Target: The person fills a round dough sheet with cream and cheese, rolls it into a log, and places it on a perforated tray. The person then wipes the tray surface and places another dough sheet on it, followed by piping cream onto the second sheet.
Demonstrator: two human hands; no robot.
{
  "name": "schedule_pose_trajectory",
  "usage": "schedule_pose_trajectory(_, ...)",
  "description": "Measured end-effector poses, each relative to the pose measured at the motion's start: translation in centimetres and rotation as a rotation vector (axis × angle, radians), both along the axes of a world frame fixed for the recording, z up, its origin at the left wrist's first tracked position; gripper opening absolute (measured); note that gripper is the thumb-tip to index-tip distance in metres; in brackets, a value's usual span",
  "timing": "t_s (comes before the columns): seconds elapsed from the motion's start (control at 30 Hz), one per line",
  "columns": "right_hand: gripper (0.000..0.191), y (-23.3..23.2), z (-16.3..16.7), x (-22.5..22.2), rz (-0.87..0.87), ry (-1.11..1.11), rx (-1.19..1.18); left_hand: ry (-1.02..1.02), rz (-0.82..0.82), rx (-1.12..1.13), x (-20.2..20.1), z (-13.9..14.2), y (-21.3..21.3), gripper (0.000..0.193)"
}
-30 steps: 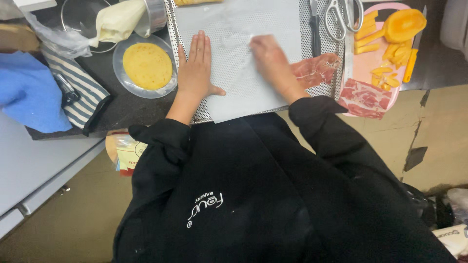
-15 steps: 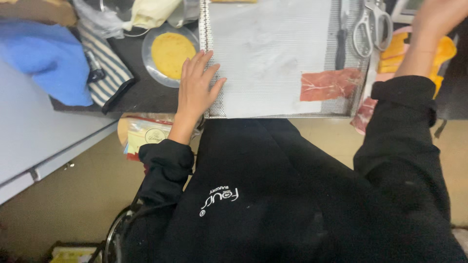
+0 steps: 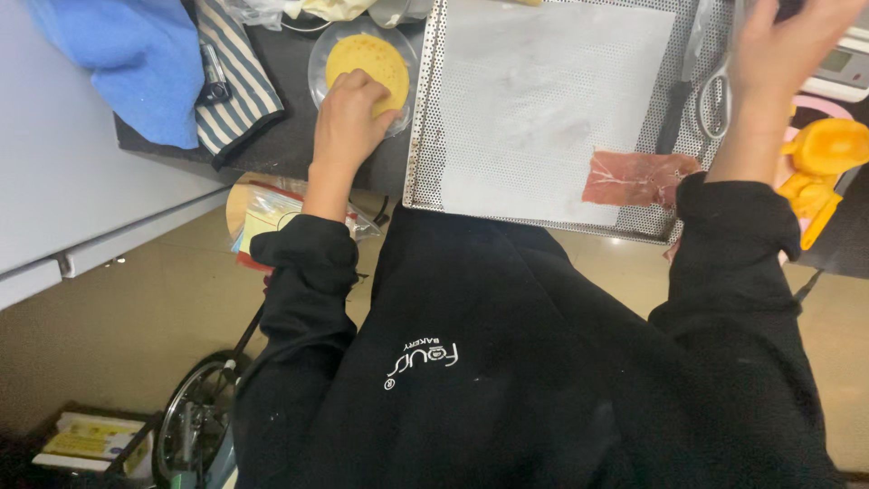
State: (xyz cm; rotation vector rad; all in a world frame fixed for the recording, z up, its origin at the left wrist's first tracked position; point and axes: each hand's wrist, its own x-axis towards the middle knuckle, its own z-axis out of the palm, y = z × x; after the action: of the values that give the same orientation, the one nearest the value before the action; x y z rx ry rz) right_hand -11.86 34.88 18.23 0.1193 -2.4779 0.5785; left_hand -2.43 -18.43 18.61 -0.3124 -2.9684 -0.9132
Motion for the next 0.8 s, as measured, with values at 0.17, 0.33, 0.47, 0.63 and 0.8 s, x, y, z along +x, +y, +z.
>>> schedule_pose_trajectory(0.17,0.028,-14.8,3.7,4.4,0.446,-0.233,-0.223,-0.077,-0.022,0.026,-0.4,-0.4,0.5,0.016)
schedule_pose_trajectory(0.33,0.026,-23.8,4.2,6.7,0.585,-0.484,-0.502,-0.121,-0.035,0.041,-0.5,-0.7,0.5,0.011)
schedule_pose_trajectory(0.47,0.023,-26.4,2.7,8.4,0.616,-0.608,-0.602,-0.084,-0.08,-0.091,-0.6,-1.2,0.7,0.011)
schedule_pose_trajectory(0.63,0.02,-28.9,-0.3,9.7,0.488,-0.779,-0.705,-0.027,-0.123,-0.194,-0.2,-1.6,1.5,0.011)
schedule_pose_trajectory(0.8,0.02,-32.5,-2.1,9.2,0.45,-0.995,-1.099,-0.016,0.089,0.208,0.1,-2.4,-0.2,0.012)
